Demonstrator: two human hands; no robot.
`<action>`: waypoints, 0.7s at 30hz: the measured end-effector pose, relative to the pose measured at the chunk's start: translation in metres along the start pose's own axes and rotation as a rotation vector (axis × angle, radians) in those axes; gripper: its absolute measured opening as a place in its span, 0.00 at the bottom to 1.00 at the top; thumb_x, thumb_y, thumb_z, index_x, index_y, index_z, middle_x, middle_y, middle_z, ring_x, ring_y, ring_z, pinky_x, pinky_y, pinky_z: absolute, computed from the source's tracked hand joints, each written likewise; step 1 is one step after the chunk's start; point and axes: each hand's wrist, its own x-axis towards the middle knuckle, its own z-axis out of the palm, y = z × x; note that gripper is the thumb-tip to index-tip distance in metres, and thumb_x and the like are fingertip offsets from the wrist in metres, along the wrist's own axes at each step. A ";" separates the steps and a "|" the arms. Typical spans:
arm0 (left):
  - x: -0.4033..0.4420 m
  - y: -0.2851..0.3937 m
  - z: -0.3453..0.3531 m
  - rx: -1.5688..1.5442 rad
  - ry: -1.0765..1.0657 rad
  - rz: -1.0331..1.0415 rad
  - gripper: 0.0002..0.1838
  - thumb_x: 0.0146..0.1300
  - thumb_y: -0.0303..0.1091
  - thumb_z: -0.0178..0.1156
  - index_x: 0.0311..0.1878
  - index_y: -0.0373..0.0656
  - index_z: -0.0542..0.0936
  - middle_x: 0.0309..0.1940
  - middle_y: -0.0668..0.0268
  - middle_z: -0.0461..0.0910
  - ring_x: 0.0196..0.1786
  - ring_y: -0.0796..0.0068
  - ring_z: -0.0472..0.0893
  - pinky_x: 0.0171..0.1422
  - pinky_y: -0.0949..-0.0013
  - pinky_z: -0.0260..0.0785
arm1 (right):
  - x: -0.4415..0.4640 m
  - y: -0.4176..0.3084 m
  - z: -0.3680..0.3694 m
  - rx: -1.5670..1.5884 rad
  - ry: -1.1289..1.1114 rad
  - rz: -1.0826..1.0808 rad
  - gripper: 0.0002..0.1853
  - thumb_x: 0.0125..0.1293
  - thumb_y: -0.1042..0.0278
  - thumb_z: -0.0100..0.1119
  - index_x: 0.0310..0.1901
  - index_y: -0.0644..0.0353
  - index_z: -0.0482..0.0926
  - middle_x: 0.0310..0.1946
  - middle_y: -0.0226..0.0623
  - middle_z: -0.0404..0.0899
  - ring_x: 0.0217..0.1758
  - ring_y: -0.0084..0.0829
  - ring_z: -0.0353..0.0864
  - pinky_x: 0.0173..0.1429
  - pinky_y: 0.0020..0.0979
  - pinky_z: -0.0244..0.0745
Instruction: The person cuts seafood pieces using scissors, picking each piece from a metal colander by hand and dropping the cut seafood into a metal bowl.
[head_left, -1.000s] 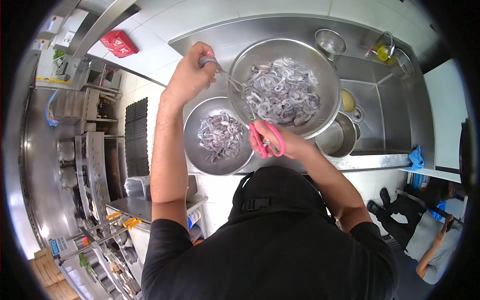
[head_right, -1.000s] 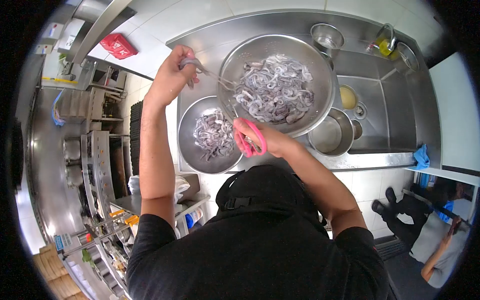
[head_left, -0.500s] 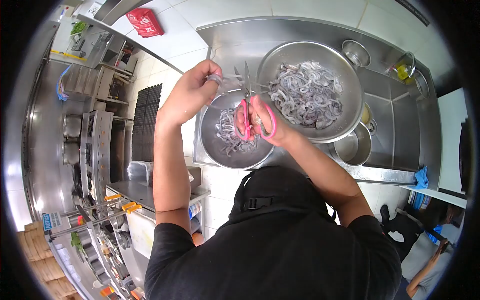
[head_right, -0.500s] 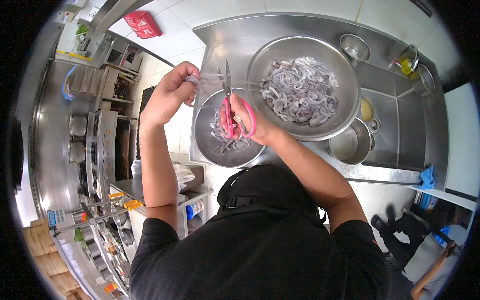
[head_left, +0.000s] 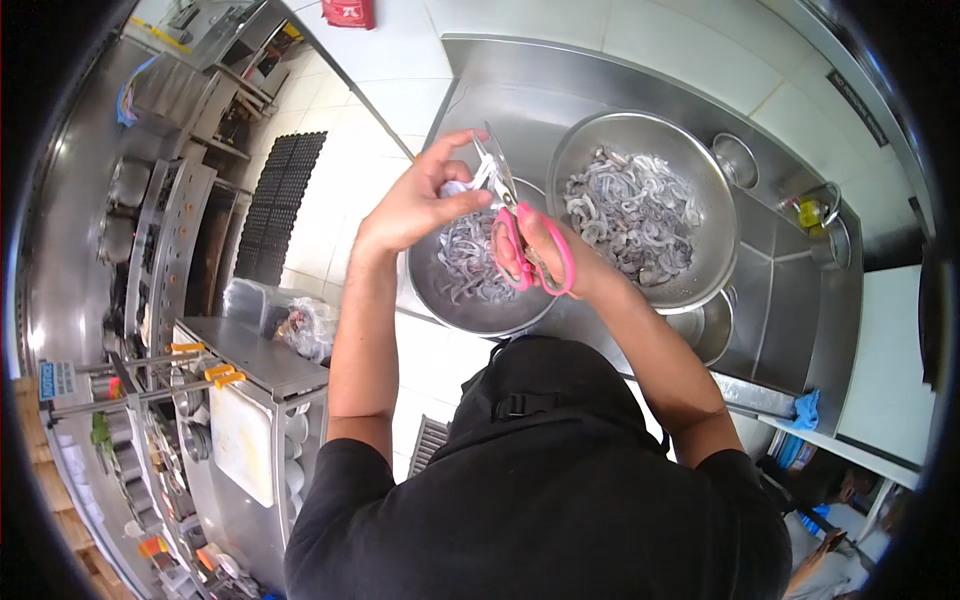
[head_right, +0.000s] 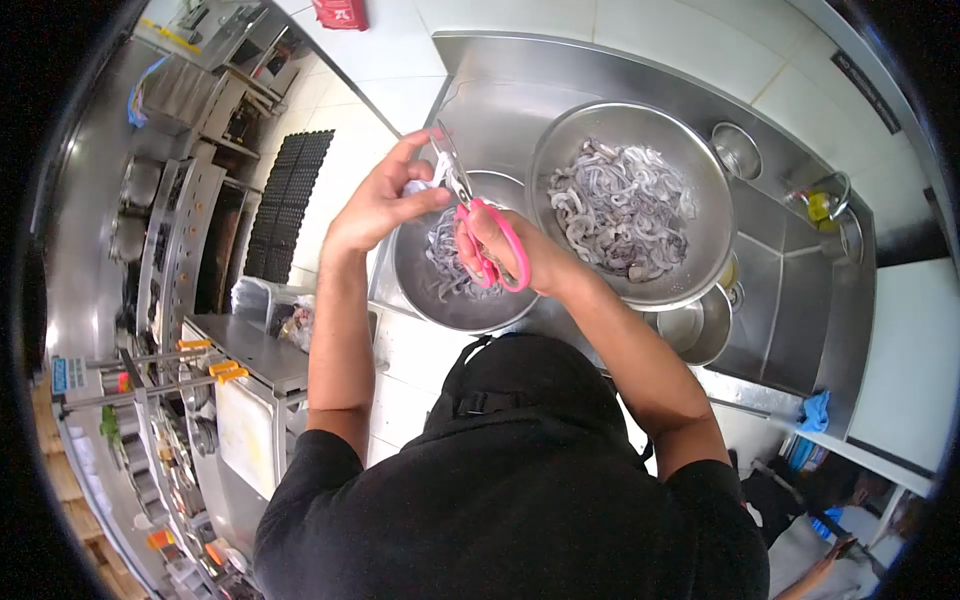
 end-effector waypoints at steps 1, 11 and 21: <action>0.002 -0.004 0.001 -0.026 -0.049 0.015 0.25 0.72 0.28 0.68 0.71 0.47 0.76 0.43 0.75 0.80 0.47 0.86 0.79 0.48 0.77 0.71 | 0.000 0.000 0.002 0.003 0.000 0.021 0.42 0.79 0.19 0.28 0.36 0.56 0.72 0.27 0.29 0.70 0.30 0.23 0.71 0.35 0.27 0.65; -0.018 -0.047 0.022 0.081 -0.151 -0.102 0.13 0.84 0.35 0.57 0.58 0.37 0.84 0.47 0.68 0.87 0.51 0.79 0.80 0.61 0.67 0.74 | 0.000 0.018 -0.001 0.266 0.049 0.163 0.41 0.78 0.19 0.35 0.34 0.54 0.74 0.24 0.28 0.71 0.27 0.24 0.72 0.31 0.28 0.66; -0.029 -0.099 0.021 0.593 0.034 -0.207 0.14 0.76 0.40 0.61 0.46 0.36 0.85 0.31 0.45 0.83 0.37 0.45 0.84 0.46 0.48 0.73 | -0.001 0.071 -0.001 0.467 0.250 0.381 0.36 0.76 0.20 0.45 0.31 0.51 0.70 0.22 0.24 0.65 0.23 0.20 0.66 0.27 0.23 0.61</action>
